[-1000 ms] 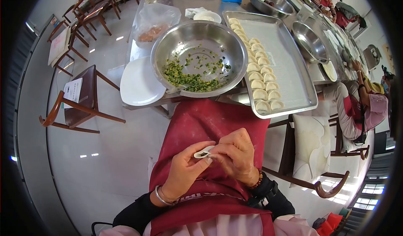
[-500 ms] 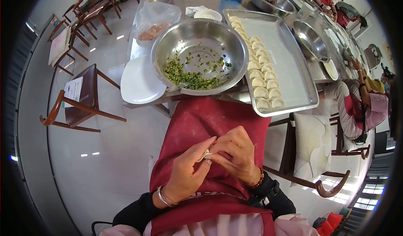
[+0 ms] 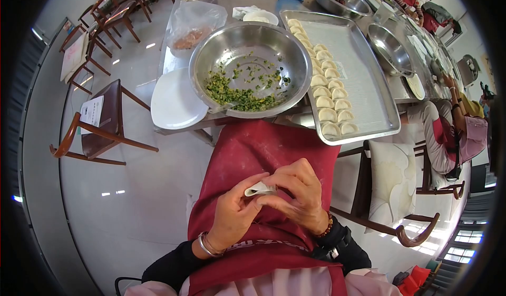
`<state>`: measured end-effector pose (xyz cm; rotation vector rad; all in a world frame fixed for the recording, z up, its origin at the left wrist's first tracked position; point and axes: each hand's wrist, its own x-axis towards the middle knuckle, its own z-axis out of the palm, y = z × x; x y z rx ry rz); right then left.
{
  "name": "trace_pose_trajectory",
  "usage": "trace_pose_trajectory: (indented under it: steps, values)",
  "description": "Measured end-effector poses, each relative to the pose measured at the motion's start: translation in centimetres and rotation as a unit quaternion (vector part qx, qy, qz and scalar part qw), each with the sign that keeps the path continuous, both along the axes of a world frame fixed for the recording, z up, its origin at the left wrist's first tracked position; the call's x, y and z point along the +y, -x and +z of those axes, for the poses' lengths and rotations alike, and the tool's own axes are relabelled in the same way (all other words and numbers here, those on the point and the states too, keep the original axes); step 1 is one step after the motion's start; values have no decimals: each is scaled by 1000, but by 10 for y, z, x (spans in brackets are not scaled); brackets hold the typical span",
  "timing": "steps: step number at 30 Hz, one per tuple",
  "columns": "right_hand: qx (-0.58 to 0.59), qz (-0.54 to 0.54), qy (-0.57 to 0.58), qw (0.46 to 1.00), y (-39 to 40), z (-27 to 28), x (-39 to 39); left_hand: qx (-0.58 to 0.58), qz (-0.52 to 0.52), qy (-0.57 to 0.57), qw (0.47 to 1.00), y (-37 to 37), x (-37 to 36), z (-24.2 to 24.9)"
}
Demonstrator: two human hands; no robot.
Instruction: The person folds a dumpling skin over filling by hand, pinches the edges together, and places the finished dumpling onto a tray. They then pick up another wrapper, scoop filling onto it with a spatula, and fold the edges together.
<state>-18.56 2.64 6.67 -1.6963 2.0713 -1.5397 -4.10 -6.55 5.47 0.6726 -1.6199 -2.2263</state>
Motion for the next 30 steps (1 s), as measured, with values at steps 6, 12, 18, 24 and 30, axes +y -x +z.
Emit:
trace_pose_trajectory:
  steps: [6, 12, 18, 24, 30]
  values:
    - [32, 23, -16, 999, 3, -6, 2, -19, 3, 185, 983, 6, -1, 8]
    - [-3, 12, -29, 999, 0, 5, -5, -33, -69, 202, 976, 5, -11, 8]
    - [14, 39, -33, 999, 3, -4, -1, -13, -22, 52, 998, 7, -4, 1]
    - [-21, 6, -15, 1000, -2, -3, -1, 7, -21, 0, 1000, 3, -1, -12]
    - [-4, -7, -17, 1000, 1, -10, 2, -21, -4, 126, 992, 7, 2, 5]
